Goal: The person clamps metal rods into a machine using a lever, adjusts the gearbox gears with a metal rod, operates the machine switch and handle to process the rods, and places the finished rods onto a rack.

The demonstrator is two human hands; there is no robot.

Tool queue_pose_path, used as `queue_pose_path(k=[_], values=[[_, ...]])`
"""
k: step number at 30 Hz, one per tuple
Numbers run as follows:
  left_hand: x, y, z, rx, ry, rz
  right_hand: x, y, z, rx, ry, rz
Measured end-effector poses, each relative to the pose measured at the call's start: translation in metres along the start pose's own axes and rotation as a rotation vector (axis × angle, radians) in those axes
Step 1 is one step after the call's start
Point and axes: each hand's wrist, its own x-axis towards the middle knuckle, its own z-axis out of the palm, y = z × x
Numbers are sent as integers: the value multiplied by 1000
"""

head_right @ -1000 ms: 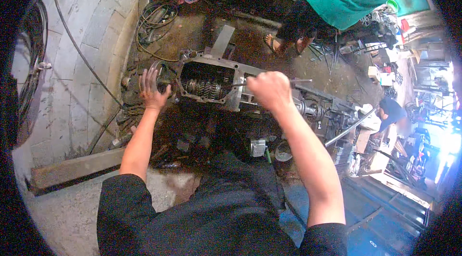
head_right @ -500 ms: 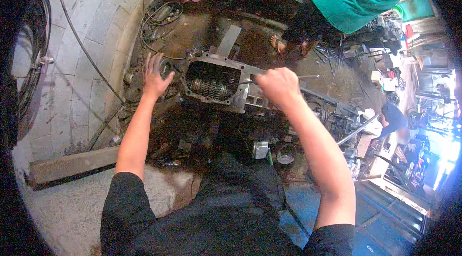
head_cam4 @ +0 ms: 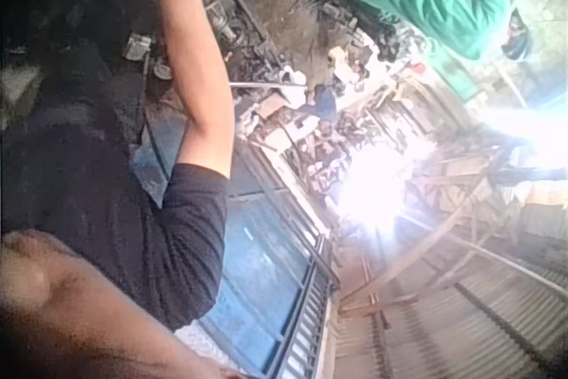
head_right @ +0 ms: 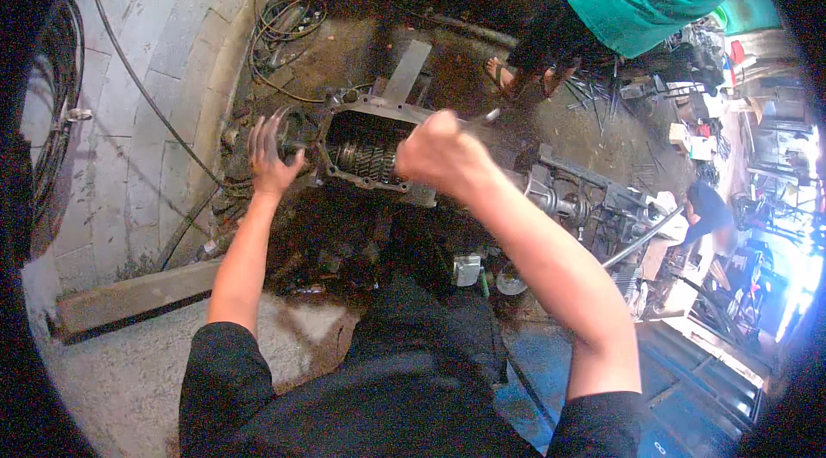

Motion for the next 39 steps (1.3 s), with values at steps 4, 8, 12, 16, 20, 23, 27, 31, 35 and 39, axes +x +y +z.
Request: queue_pose_path(k=[4,8,12,16,20,23,27,31,35,39], values=[[-23,-1,9,-30,163,53,-31,56,22,444,-119,277],[-20,-2,14,-5,127,77,-9,33,17,196,82,-38],[11,4,1,26,-57,43,-1,-15,-17,-128,213,-120],[50,9,3,132,-317,-41,-1,11,0,116,166,-56],[57,4,8,143,-517,-43,0,9,-7,74,73,-37],[60,7,10,117,-472,-34,16,2,-22,-55,215,-150],[51,1,8,104,-479,-32,-7,72,33,514,-141,219],[60,7,13,111,-471,-62,0,56,25,262,122,23],[47,-2,10,119,-413,-35,26,36,1,198,-31,-132],[51,7,10,100,-385,-64,-9,79,41,403,-180,206]])
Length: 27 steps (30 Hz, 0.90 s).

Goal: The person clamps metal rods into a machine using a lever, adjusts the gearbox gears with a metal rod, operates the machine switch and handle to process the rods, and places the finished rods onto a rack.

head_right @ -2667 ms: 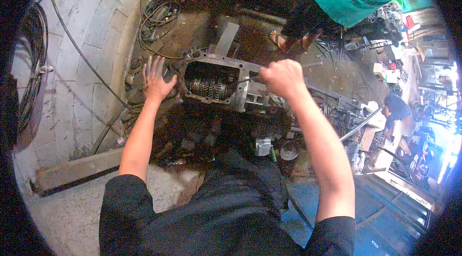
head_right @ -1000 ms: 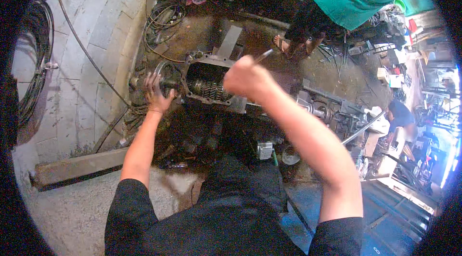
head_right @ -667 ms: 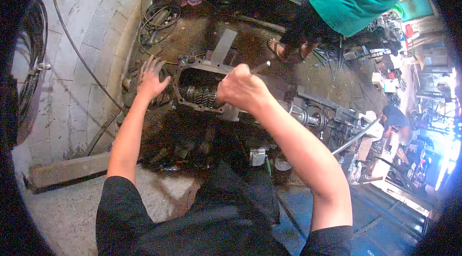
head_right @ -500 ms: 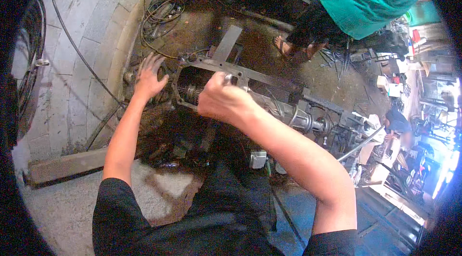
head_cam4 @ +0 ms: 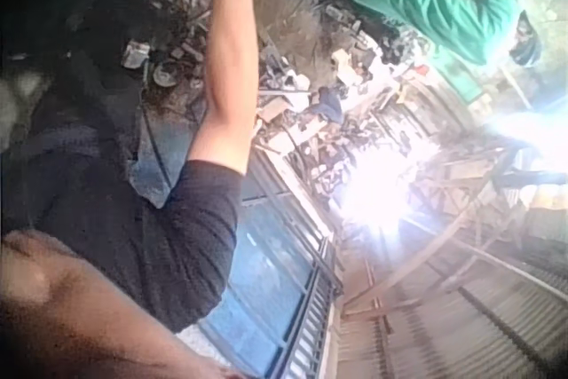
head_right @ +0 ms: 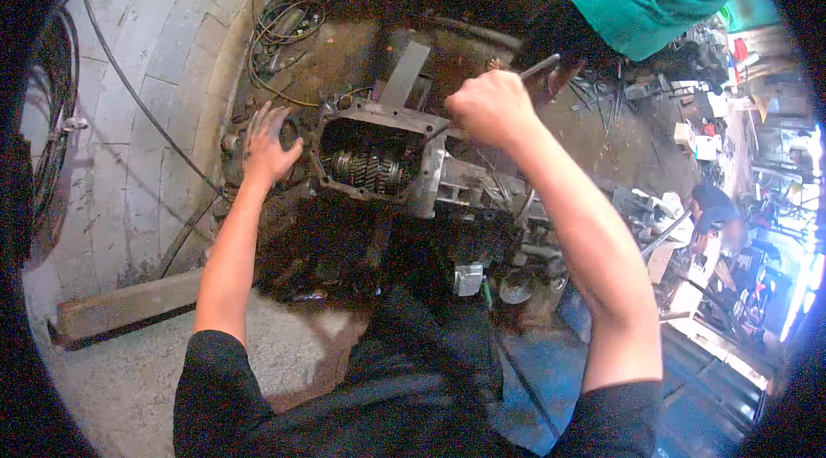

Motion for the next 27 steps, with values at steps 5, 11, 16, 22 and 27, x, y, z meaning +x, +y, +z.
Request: queue_pose_path(k=[5,11,16,22,27], values=[[0,3,-3,-58,43,38,-1,-24,-7,-146,77,-177],[-13,-3,-4,-61,115,34,-53,-28,9,-58,146,-98],[-12,-6,2,-112,163,51,-88,-41,10,45,222,-102],[-13,-8,5,-128,176,68,-74,-61,-7,-19,153,-130],[-12,-7,4,-145,169,75,-77,-69,-2,-62,179,-84]])
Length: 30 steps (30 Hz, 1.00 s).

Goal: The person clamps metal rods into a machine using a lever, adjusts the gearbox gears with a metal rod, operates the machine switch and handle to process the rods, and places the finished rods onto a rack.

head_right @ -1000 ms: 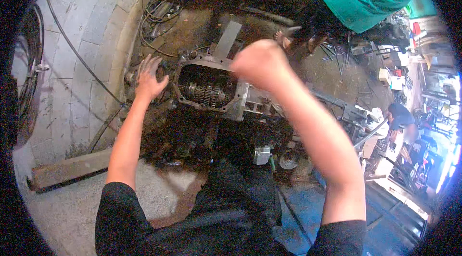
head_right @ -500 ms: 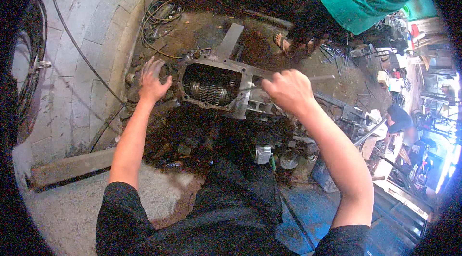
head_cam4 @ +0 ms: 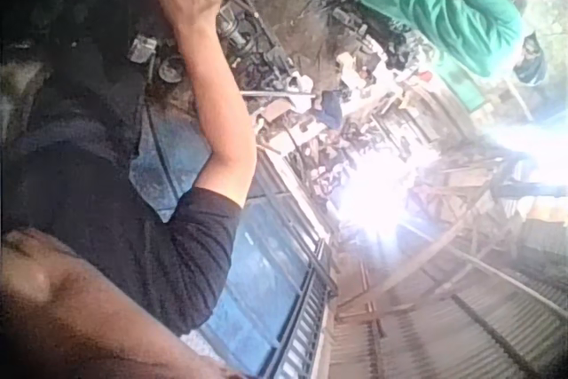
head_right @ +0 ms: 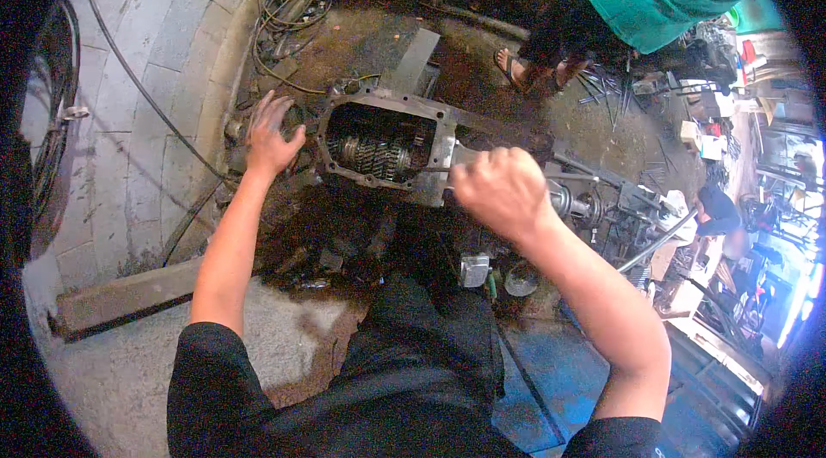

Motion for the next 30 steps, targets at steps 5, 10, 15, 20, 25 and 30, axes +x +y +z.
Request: queue_pose_path(k=[5,10,15,20,25,30], values=[[3,3,1,6,33,-19,-18,7,18,47,97,98],[1,3,1,32,15,-30,11,-9,-8,-147,36,-85],[3,6,-5,63,-80,-81,-4,23,19,64,9,146],[15,-4,-5,-11,-219,-49,12,-22,-4,-216,103,-70],[7,-4,-3,-20,-122,-12,7,24,15,197,19,295],[-16,6,0,-21,30,-13,21,-42,-7,-186,30,73]])
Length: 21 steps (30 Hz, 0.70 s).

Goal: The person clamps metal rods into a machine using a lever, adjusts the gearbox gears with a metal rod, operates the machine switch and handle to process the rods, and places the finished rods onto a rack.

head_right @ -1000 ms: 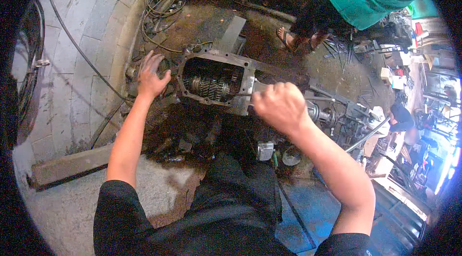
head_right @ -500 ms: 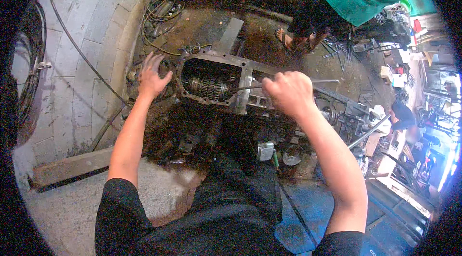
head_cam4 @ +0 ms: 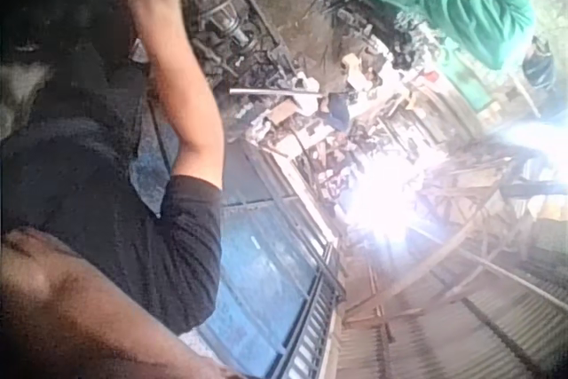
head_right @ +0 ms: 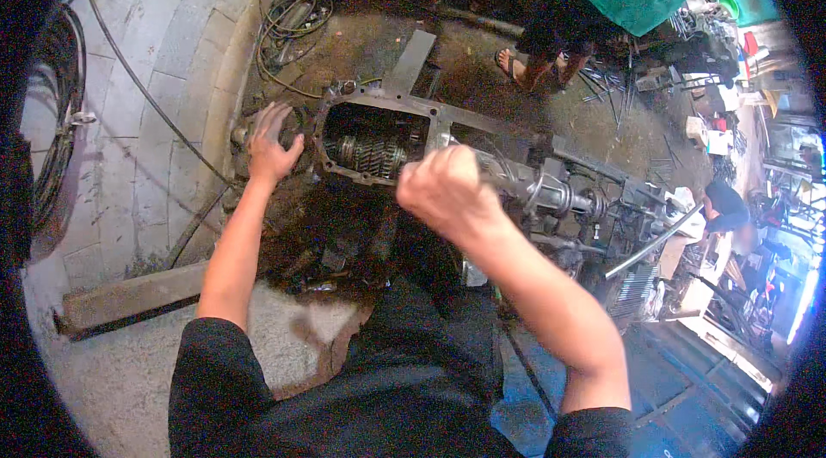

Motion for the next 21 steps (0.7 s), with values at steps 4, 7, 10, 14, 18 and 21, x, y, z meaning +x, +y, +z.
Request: queue_pose_path(k=[4,7,10,14,18,21], values=[[-16,4,1,22,129,63,-27,52,32,308,-71,185],[-31,4,8,59,230,81,-17,26,16,153,-6,108],[-40,4,8,104,222,71,-5,-1,-8,92,-58,95],[-30,4,-3,47,150,39,-4,26,-9,308,-161,99],[1,-2,-9,52,123,38,-6,51,-1,261,-254,-15],[11,0,-2,111,34,-38,-7,52,7,282,-257,-42]])
